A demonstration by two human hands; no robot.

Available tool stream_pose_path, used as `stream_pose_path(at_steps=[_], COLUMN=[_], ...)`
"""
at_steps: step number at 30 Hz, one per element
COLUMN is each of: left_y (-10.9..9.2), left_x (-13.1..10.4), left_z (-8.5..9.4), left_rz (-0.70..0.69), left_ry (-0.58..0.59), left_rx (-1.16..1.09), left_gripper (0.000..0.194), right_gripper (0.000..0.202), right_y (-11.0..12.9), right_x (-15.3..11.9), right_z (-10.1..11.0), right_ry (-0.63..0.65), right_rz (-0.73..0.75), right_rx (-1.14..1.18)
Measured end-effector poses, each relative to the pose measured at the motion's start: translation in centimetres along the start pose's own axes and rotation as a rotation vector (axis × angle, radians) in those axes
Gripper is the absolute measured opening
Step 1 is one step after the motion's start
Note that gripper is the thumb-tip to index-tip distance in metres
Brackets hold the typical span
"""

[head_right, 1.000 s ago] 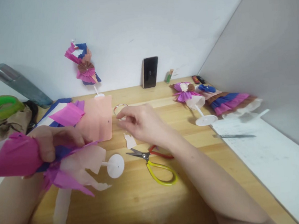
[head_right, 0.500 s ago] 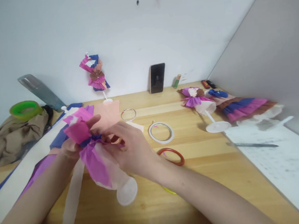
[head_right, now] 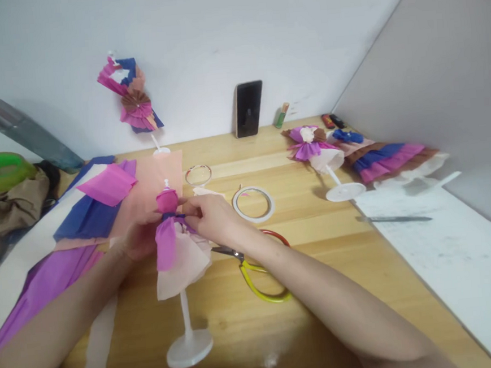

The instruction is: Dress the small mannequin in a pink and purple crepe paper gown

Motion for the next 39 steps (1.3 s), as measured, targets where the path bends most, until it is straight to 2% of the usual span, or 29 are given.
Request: stream_pose_path(at_steps=[5, 8, 11, 13, 17, 18, 20, 21, 22, 24, 25, 28, 30, 34, 37, 39], left_y=[-0.3, -0.8, -1.7, -2.3, -2.7, -2.4, -1.6, -1.1, -0.4, 0.6, 0.9, 1.0, 0.6, 0.1, 0.2, 0.3], left_x=[-0.1, -0.8, -1.4, -1.8, -4.0, -5.0, -7.2, -8.3, -9.3, -10.5, -10.7, -9.9, -8.9, -7.7, -7.6, -7.6], left_z=[-0.4, -1.0, -1.3, -1.2, -2.0, -2.7, -4.4, -5.4, -6.2, -7.2, -7.2, -5.9, -4.7, -4.1, -4.7, -5.1], left_rz=[0.112, 0.160, 0.032, -0.100, -0.476, -0.544, -0.585, -0.627, -0.649, -0.725, -0.696, -0.672, -0.593, -0.501, -0.554, -0.624], left_ry=[-0.128, -0.214, -0.387, -0.498, -0.756, -0.768, -0.766, -0.724, -0.672, -0.742, -0.789, -0.955, -0.951, -0.914, -0.973, -0.983], left_rx=[0.156, 0.392, 0.785, 0.906, 1.236, 1.326, 1.445, 1.508, 1.595, 1.806, 1.897, 1.942, 1.929, 1.906, 1.903, 1.909], left_gripper=[0.034, 0.035, 0.028, 0.021, 0.011, 0.009, 0.010, 0.011, 0.019, 0.039, 0.042, 0.021, 0.010, 0.020, 0.022, 0.021], right_gripper=[0.014, 0.014, 0.009, 0.008, 0.010, 0.006, 0.005, 0.006, 0.006, 0.008, 0.009, 0.015, 0.015, 0.011, 0.012, 0.015], right_y=[-1.2, -1.8, -2.0, -1.7, -0.6, -0.3, 0.1, 0.3, 0.4, 0.5, 0.6, 0.5, 0.5, 0.5, 0.7, 1.0], right_x=[0.2, 0.3, 0.3, 0.3, 0.1, 0.0, -0.1, -0.2, -0.3, -0.5, -0.6, -0.9, -1.0, -1.0, -1.1, -1.3], right_z=[-0.4, -0.9, -1.2, -1.3, -0.7, -0.5, -0.3, -0.2, -0.2, -0.5, -0.7, -1.1, -1.2, -1.1, -1.0, -1.2], right_ry=[0.014, 0.027, 0.036, 0.049, 0.075, 0.080, 0.099, 0.115, 0.133, 0.161, 0.165, 0.153, 0.143, 0.113, 0.084, 0.113], right_rz=[-0.061, -0.090, -0.098, -0.090, -0.083, -0.090, -0.102, -0.098, -0.084, -0.037, -0.015, 0.010, 0.012, 0.038, 0.176, 0.268], right_rx=[0.021, 0.058, 0.107, 0.135, 0.122, 0.105, 0.080, 0.086, 0.102, 0.110, 0.089, -0.012, -0.011, 0.051, -0.022, -0.104])
Point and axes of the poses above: each hand's wrist, its own x-axis towards the middle knuckle, its own z-axis out of the back of the hand, y = z × x, the point moved 2 cm from there along x, towards the middle knuckle, and after that the axes turned 12 degrees about z, right-handed, at the moved point
